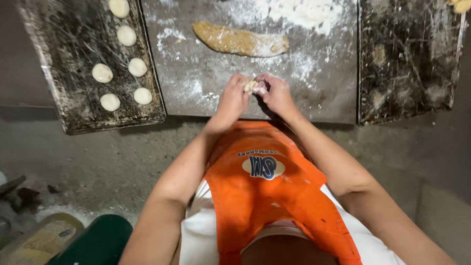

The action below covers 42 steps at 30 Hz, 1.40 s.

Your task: The person portions and shapes pieces of dough by hand on a floured work surface, placing the rounded dough balls onto metal baking trays.

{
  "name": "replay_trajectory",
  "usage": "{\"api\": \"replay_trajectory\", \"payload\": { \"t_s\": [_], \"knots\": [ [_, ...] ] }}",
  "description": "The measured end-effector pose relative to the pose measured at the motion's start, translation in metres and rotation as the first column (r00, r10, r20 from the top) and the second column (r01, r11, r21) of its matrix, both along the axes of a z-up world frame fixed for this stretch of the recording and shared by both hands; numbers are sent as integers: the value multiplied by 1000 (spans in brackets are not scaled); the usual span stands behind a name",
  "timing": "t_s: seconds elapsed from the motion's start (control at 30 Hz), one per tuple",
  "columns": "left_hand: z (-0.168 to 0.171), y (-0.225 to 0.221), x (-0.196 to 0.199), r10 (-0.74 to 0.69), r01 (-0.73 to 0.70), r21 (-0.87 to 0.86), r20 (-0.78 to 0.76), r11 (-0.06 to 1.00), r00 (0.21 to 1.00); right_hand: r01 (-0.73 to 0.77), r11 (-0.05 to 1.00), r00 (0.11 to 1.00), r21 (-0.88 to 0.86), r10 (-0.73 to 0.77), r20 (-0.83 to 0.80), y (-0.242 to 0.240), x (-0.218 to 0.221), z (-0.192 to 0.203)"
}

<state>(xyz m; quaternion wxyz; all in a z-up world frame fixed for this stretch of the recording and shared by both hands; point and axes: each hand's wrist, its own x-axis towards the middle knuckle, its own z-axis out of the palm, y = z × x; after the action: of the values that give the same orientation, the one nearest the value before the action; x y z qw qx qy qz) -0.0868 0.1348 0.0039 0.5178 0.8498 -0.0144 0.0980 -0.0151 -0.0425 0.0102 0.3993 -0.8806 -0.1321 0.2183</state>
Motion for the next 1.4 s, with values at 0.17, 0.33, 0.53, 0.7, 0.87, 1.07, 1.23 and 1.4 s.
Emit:
{"api": "replay_trajectory", "payload": {
  "t_s": [0.17,0.33,0.53,0.7,0.87,1.07,1.23,1.4],
  "knots": [
    [-38,11,30,-171,208,102,-293,973,941,-16,1000,951,-2,15,310,13,-20,14],
    [-23,30,38,-248,229,-109,-217,967,944,-71,980,855,-187,156,494,41,-45,36],
    [-7,92,7,-232,226,-78,-70,971,970,159,965,836,-208,-20,548,74,7,51],
    [-16,129,-44,-201,192,-60,-235,980,951,56,956,719,-287,161,676,120,17,-4],
    [-11,130,-67,-205,181,-147,-167,973,964,200,974,865,-106,-124,486,52,-1,0],
    [2,123,-54,-310,296,-98,-393,950,866,-32,806,938,-591,228,260,75,-37,42],
    [21,150,-61,-112,49,-245,-250,968,962,-276,890,858,-362,398,325,192,-6,159],
    [28,211,-95,218,-270,-164,-281,949,935,-637,771,475,-10,403,783,295,9,270]
  ]
}}
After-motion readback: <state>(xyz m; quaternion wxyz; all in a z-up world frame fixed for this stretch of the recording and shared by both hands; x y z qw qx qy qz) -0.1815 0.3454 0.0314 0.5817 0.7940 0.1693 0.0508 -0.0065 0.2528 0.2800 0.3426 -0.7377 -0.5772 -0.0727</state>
